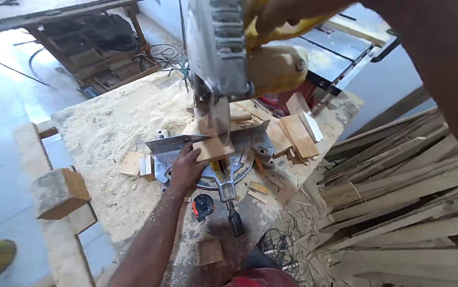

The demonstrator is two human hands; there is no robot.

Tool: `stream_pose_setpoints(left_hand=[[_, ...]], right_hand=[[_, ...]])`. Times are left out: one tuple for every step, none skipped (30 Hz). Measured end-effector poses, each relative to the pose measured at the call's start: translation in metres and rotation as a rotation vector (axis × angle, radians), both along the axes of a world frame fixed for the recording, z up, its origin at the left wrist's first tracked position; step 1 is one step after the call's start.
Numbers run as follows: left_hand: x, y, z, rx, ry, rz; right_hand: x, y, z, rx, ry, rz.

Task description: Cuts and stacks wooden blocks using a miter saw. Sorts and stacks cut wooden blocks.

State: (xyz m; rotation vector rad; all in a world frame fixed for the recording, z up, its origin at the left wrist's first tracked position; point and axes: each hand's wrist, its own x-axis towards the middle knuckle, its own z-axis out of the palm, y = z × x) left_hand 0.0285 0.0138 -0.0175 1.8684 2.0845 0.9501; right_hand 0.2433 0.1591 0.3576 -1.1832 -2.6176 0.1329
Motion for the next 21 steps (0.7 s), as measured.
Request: stream_pose_setpoints(left_hand=[[-0.001, -0.001, -0.009, 0.082, -0.006, 0.009], [-0.002, -0.002, -0.016, 0.142, -0.02, 0.013], [-0.005, -0.003, -0.021, 0.17, -0.03, 0.004], [-0.008, -0.004, -0.022, 0.17, -0.035, -0.018], [-0.011, -0.005, -0.022, 0.16, -0.035, -0.047], [-0.014, -0.005, -0.021, 0.151, -0.036, -0.077], [-0.017, -0.005, -0.021, 0.148, -0.035, -0.1], [-0.019, -0.005, -0.023, 0.153, -0.036, -0.11], [-0.021, -0.004, -0.025, 0.162, -0.04, -0.114], [-0.022, -0.003, -0.027, 0.167, -0.048, -0.119], [-0.023, -0.003, -0.028, 0.175, -0.054, -0.125], [-0.023, -0.004, -0.029, 0.187, -0.055, -0.129], [-0.024, -0.004, -0.029, 0.193, -0.061, -0.132], [-0.024, -0.005, -0.03, 0.198, -0.068, -0.133], [-0.024, -0.005, -0.03, 0.196, -0.081, -0.133], [-0.024, -0.005, -0.03, 0.186, -0.098, -0.132], [-0.025, -0.005, -0.029, 0.172, -0.113, -0.132], [-0.025, -0.005, -0.029, 0.164, -0.127, -0.137], [-0.026, -0.004, -0.03, 0.168, -0.136, -0.146], [-0.026, -0.004, -0.031, 0.178, -0.141, -0.156], [-0.026, -0.003, -0.031, 0.187, -0.142, -0.164]], right_hand=[[0.008, -0.012, 0.007, -0.08, -0.009, 0.09], [0.009, -0.018, 0.008, -0.12, -0.042, 0.115], [0.009, -0.023, 0.007, -0.138, -0.084, 0.097], [0.008, -0.028, 0.005, -0.119, -0.113, 0.061], [0.007, -0.035, 0.004, -0.08, -0.146, 0.017], [0.008, -0.042, 0.002, -0.039, -0.191, -0.005], [0.01, -0.047, 0.0, 0.001, -0.235, -0.019], [0.012, -0.052, -0.003, 0.049, -0.277, -0.027], [0.015, -0.057, -0.007, 0.089, -0.32, -0.037], [0.017, -0.061, -0.011, 0.122, -0.352, -0.041], [0.02, -0.066, -0.016, 0.151, -0.373, -0.041], [0.022, -0.071, -0.022, 0.174, -0.387, -0.041], [0.025, -0.077, -0.028, 0.188, -0.394, -0.045], [0.028, -0.082, -0.035, 0.202, -0.398, -0.053], [0.03, -0.087, -0.041, 0.213, -0.393, -0.061], [0.032, -0.091, -0.047, 0.222, -0.388, -0.066], [0.034, -0.093, -0.052, 0.234, -0.383, -0.07], [0.036, -0.095, -0.056, 0.243, -0.379, -0.072], [0.037, -0.096, -0.058, 0.25, -0.376, -0.07], [0.037, -0.097, -0.059, 0.246, -0.374, -0.074], [0.037, -0.098, -0.059, 0.241, -0.375, -0.083]])
